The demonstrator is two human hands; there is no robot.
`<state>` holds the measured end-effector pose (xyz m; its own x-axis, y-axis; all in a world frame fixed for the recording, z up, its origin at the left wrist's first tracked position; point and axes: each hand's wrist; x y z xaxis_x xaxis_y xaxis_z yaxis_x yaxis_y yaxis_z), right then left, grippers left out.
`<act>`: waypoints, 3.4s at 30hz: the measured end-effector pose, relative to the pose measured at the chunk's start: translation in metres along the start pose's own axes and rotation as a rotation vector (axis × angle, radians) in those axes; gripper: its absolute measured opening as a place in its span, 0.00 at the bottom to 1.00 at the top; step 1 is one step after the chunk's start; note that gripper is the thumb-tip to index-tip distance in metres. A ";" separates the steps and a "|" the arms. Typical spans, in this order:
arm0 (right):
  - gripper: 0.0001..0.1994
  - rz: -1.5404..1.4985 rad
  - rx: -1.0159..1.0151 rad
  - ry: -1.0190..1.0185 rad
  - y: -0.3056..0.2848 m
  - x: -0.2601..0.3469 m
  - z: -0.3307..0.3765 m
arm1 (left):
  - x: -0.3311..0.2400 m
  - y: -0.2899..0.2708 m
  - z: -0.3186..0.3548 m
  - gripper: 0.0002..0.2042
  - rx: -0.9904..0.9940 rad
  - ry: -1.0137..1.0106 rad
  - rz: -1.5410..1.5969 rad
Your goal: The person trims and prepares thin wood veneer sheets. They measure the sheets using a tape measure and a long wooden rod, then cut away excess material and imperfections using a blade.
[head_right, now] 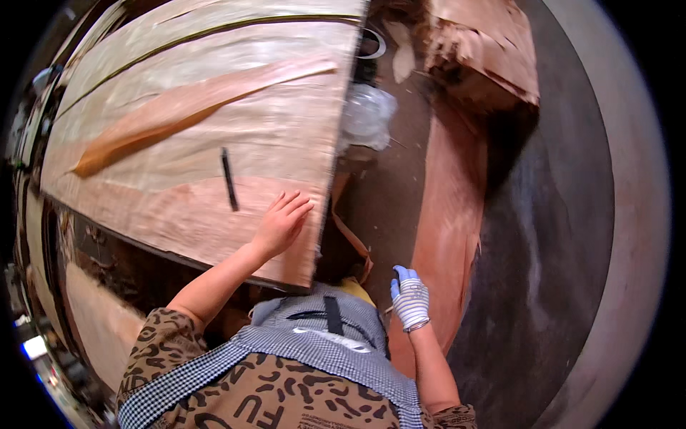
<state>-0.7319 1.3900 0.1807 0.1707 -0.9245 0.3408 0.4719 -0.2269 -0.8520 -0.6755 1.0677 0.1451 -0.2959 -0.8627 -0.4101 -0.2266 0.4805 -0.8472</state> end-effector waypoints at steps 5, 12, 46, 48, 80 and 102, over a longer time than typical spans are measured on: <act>0.11 -0.130 -0.041 0.186 -0.031 -0.104 0.025 | -0.042 0.066 -0.081 0.12 0.167 0.181 0.091; 0.11 -0.129 -0.034 0.177 -0.045 -0.151 -0.009 | 0.005 0.135 -0.192 0.07 0.121 0.085 0.016; 0.16 0.201 0.634 -0.542 -0.276 0.007 -0.534 | 0.072 0.075 -0.466 0.09 0.318 -0.413 0.538; 0.23 0.125 0.586 -0.773 -0.272 0.028 -0.560 | 0.077 0.089 -0.478 0.09 0.337 -0.442 0.368; 0.06 -0.067 0.089 -0.450 -0.241 0.118 -0.955 | 0.294 0.210 -0.497 0.37 0.193 -1.129 -0.377; 0.18 -0.464 1.508 -0.222 -0.139 0.084 -0.440 | -0.042 0.128 -0.337 0.08 -1.035 -1.190 0.543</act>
<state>-1.1637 1.2094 0.1526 -0.1721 -0.7731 0.6105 0.8795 0.1585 0.4487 -1.0047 1.2182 0.1676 0.1737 0.0314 -0.9843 -0.9619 0.2195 -0.1628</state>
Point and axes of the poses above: each hand's wrist, its own z-axis away from the middle knuckle, its own y-axis out of the palm, x = y × z, and after that the axes turned 13 degrees about y, right-handed
